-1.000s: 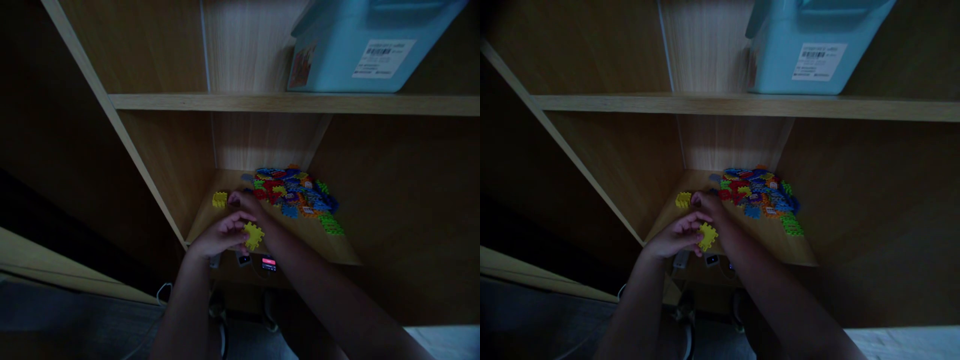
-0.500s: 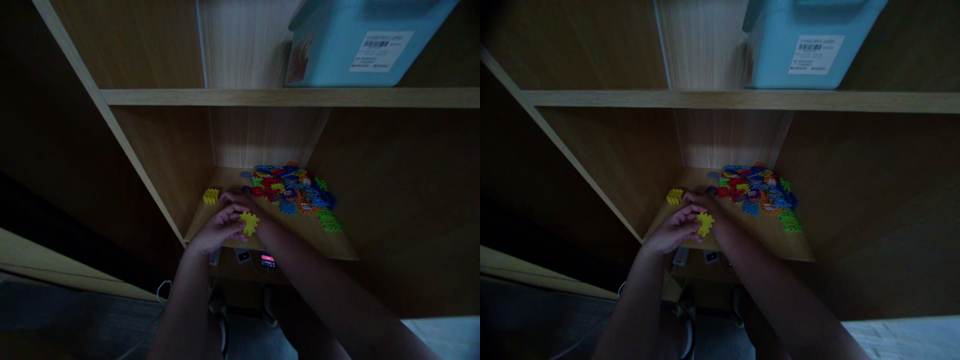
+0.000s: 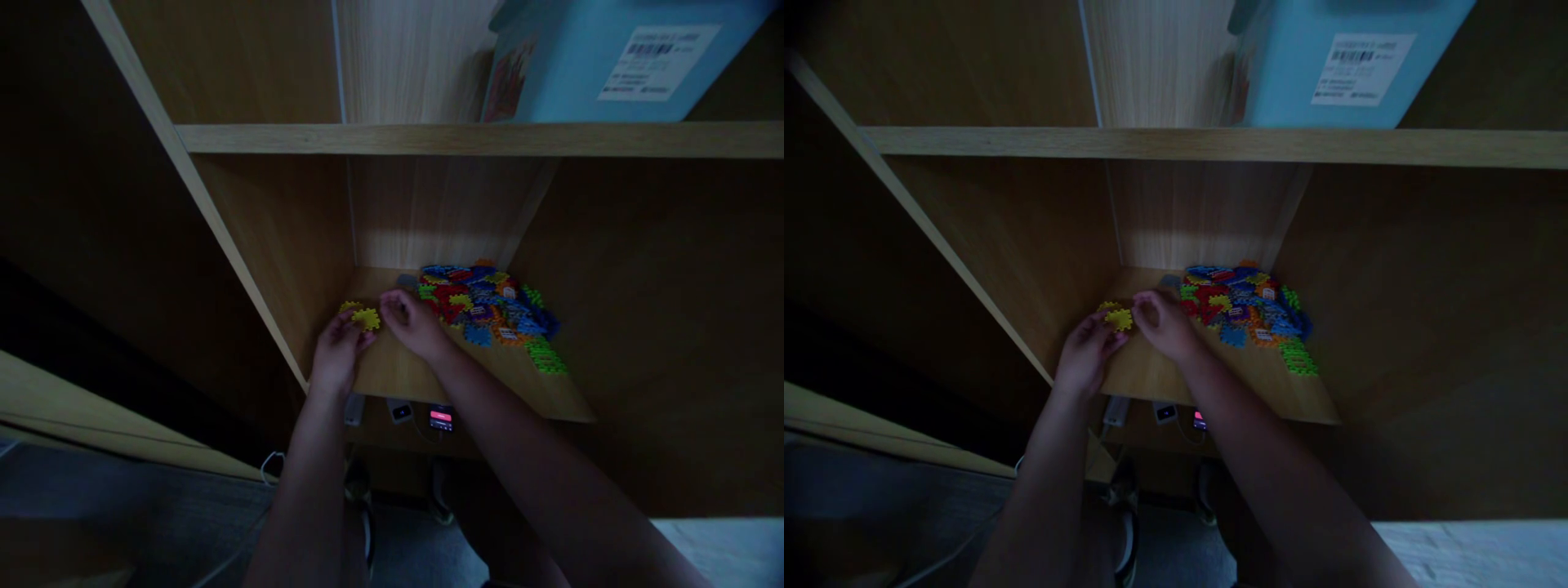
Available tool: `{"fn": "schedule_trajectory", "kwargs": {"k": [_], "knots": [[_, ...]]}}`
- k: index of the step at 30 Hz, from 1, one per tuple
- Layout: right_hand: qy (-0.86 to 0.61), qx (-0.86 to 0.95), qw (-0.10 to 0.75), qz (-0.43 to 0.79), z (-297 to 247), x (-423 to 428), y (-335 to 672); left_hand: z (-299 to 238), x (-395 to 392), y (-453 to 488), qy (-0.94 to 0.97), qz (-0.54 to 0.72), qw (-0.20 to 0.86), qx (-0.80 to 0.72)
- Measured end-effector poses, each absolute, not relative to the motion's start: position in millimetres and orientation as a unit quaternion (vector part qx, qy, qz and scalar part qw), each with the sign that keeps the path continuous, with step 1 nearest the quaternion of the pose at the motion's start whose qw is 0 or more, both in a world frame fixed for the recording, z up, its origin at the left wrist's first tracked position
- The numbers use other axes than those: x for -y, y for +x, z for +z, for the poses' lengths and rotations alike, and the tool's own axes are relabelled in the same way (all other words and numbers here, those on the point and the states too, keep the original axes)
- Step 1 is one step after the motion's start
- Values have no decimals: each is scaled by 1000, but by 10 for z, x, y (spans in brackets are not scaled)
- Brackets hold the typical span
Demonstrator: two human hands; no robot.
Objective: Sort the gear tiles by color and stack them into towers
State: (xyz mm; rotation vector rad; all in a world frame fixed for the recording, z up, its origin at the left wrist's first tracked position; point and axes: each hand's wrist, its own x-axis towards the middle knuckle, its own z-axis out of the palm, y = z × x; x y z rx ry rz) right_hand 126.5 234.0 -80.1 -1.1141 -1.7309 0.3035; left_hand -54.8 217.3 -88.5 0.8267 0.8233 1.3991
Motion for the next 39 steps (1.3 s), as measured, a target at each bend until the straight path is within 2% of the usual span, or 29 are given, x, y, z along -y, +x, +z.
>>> {"fn": "schedule_trajectory", "kwargs": {"k": [4, 20, 33, 39], "knots": [[-428, 765, 461, 141, -813, -2284, 1198, -853, -2184, -595, 348, 627, 611, -336], [-427, 756, 446, 220, -876, -2319, 1205, -917, -2215, -603, 366, 634, 589, -342], [-421, 762, 444, 212, -965, -2375, 1231, -1057, -2267, -606, 465, 645, 468, -386], [-429, 760, 441, 209, -948, -2375, 1230, -1010, -2214, -623, 531, 621, 364, -447]]}}
